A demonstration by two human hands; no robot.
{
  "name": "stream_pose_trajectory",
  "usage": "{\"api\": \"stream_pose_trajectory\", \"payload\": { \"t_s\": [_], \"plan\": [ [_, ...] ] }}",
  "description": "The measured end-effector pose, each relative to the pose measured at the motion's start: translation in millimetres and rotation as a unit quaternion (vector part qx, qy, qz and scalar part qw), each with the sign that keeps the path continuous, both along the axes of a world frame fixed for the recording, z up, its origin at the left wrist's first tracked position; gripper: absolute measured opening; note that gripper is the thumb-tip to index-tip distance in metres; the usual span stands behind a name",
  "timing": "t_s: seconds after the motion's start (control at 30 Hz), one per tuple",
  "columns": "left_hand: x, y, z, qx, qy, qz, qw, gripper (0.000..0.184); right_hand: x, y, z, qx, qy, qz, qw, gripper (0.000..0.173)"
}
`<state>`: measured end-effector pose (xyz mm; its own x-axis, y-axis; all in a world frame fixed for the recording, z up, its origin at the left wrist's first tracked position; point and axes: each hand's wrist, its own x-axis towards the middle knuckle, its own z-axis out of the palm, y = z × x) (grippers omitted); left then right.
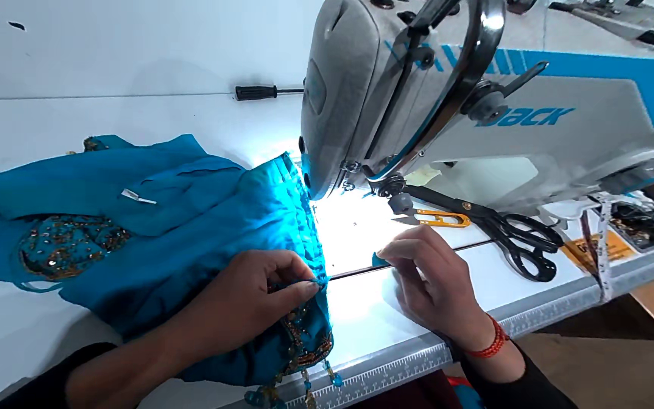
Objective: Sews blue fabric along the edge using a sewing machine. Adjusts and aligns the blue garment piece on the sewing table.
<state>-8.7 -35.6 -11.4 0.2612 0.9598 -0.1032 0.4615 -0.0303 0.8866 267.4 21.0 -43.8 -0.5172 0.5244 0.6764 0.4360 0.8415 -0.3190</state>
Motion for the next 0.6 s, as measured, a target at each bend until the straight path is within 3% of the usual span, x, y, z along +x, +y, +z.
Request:
{"api": "stream_pose_trajectory", "payload": {
  "t_s": [0.2, 0.3, 0.4, 0.6],
  "plan": [
    [-0.7, -0.9, 4.8, -0.019, -0.041, -0.027, 0.999, 0.012, -24.5, -10.2, 4.5, -0.136, 0.03, 0.088, 0.986, 0.02],
    [-3.4, -1.7, 13.4, -0.052, -0.037, -0.054, 0.996, 0.023, -34.6, -15.6, 4.7, -0.177, -0.017, 0.097, 0.979, 0.03],
    [-8.2, 1.0, 16.4, -0.065, -0.031, -0.08, 0.994, 0.032, -38.0, -15.1, 4.0, -0.204, -0.05, 0.107, 0.972, 0.024],
    [-24.4, 8.7, 30.6, -0.123, 0.073, -0.139, 0.98, 0.037, -35.8, -11.7, 5.1, -0.215, -0.058, 0.141, 0.965, 0.026]
  ]
}}
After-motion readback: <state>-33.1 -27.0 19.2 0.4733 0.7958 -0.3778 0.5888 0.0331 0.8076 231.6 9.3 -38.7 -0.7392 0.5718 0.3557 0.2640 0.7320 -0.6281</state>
